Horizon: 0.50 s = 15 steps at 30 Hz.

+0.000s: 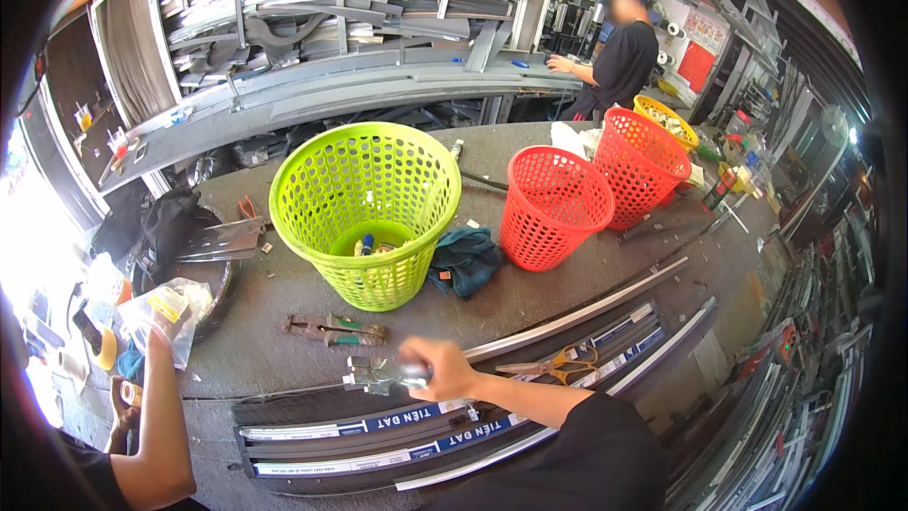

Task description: The person assembles window frame components on a workbench. They use scissors to trim rubber seals and pliers to cut and insert small metal clips into the frame profiles. The person aligns the seals and clips along the frame edges and secures them in place.

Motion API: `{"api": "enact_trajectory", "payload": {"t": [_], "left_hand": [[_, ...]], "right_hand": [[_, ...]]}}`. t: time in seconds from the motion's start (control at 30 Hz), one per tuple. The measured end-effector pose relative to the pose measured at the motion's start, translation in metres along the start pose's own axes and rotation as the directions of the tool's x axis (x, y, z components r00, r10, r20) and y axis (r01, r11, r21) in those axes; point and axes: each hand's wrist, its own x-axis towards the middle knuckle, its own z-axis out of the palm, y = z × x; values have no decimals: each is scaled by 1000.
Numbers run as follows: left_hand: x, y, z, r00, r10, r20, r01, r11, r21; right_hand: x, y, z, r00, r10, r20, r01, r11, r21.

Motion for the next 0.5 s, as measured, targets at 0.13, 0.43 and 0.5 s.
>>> {"api": "enact_trajectory", "payload": {"t": [0.13, 0.43, 0.5], "left_hand": [[-3, -6, 0, 1000, -12, -16, 12, 1000, -9], [-49, 14, -56, 971, -46, -233, 30, 997, -71], [-63, 23, -75, 936, -14, -351, -45, 986, -159]], "right_hand": [[1, -2, 1, 999, 44, 23, -44, 999, -26], [1, -6, 0, 1000, -3, -13, 3, 1000, 13], [1, -8, -1, 1000, 4, -14, -4, 1000, 26]]}}
